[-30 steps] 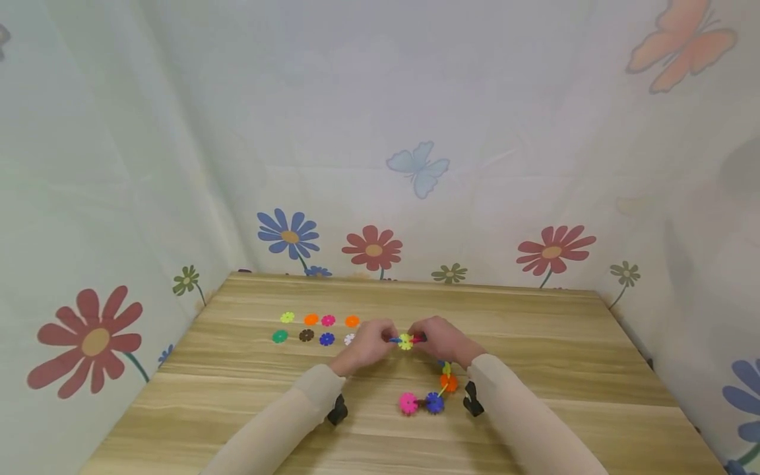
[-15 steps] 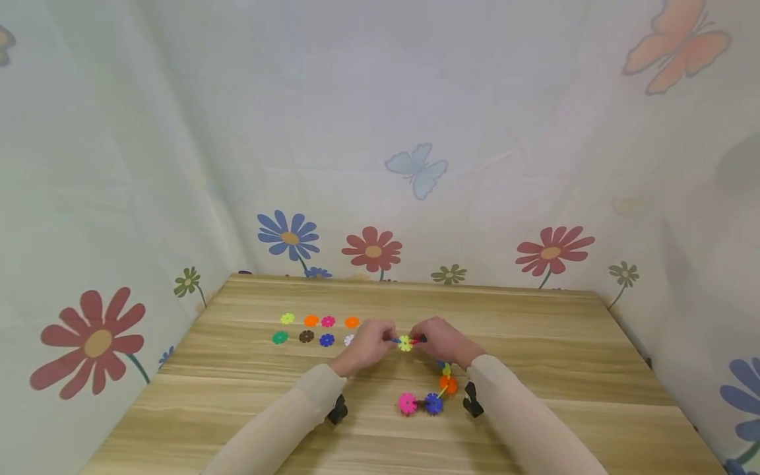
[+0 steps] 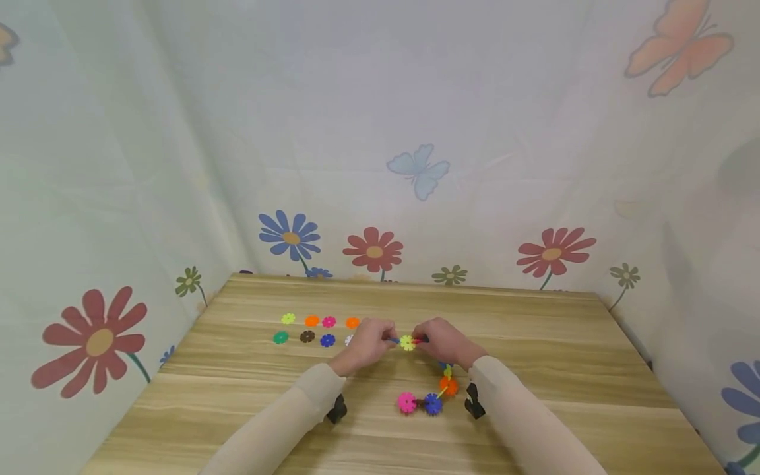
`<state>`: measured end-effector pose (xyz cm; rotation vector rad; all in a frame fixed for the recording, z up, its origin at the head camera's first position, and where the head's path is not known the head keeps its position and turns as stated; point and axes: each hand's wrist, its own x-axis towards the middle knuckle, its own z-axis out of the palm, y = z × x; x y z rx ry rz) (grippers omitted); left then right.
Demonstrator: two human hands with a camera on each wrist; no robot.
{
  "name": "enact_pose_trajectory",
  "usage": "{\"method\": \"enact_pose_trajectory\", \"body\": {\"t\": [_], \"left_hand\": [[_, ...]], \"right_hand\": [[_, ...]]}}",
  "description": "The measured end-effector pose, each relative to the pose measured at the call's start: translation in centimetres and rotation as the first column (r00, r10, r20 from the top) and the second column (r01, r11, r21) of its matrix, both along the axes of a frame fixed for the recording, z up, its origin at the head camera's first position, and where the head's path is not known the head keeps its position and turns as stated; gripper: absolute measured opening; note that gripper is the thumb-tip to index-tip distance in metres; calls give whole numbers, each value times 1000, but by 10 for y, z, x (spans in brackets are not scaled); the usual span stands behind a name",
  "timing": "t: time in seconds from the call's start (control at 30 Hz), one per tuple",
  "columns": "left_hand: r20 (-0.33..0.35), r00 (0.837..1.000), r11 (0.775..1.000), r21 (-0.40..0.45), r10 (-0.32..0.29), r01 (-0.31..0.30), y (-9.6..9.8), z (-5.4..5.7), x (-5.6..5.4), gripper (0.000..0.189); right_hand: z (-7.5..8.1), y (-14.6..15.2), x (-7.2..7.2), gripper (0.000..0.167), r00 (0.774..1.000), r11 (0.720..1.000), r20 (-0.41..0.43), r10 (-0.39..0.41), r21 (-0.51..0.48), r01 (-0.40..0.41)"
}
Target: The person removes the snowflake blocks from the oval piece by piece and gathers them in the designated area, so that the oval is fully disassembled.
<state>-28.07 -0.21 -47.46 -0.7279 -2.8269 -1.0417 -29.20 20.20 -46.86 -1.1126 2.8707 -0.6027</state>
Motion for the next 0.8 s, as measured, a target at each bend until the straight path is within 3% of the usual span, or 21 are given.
{"method": "enact_pose_trajectory", "body": {"t": [0.23,0.43,0.8], "left_hand": [[63,998,997,78,4,-9,-10,0,0,13],[84,996,997,75,-9,3,-29,0,1,16],[50,998,999,46,-23,21,-52,4,-1,15]], "right_hand": [[3,2,2,14,1000,1000,3,-26,-10,26],[4,5,3,13,1000,1000,-5,-28,-2,28],[-3,16,0,13,999,1000,-30,-28,-9,27]]}}
